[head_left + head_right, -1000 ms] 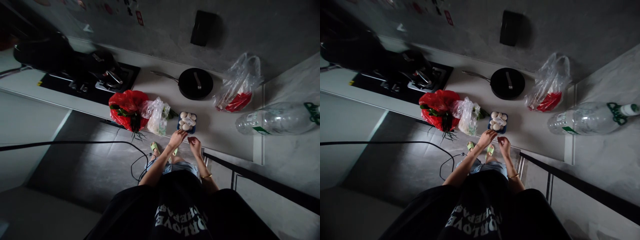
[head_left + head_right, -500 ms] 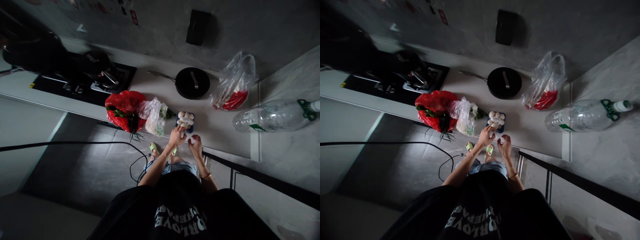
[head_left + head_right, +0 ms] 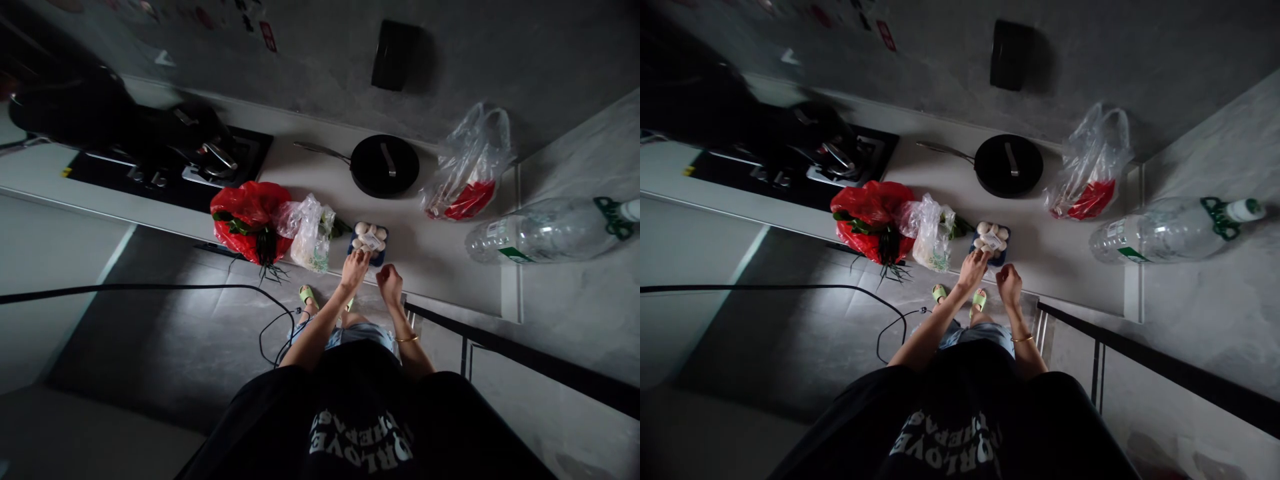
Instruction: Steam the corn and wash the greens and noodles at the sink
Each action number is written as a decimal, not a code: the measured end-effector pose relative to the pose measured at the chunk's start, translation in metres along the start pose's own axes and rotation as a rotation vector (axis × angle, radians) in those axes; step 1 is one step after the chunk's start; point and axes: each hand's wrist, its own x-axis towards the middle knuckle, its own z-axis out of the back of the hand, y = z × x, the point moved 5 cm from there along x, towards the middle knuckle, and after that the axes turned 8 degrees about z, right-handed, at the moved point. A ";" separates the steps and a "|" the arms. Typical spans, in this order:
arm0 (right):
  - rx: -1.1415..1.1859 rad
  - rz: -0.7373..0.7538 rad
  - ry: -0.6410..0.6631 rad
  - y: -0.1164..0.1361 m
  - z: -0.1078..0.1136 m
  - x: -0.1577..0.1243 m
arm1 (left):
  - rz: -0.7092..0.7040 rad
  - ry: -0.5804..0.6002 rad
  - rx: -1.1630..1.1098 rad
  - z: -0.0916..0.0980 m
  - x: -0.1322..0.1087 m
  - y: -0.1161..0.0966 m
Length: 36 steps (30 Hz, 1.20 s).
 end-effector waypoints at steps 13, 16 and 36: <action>0.492 -0.545 0.145 -0.024 -0.001 -0.019 | 0.042 0.110 -0.388 -0.001 0.005 0.016; 0.847 -0.656 0.348 -0.008 -0.007 -0.042 | 0.016 0.011 -0.325 0.003 0.002 0.011; 0.199 0.090 -0.285 0.023 0.004 -0.018 | 0.071 -0.124 -0.487 -0.002 -0.004 0.004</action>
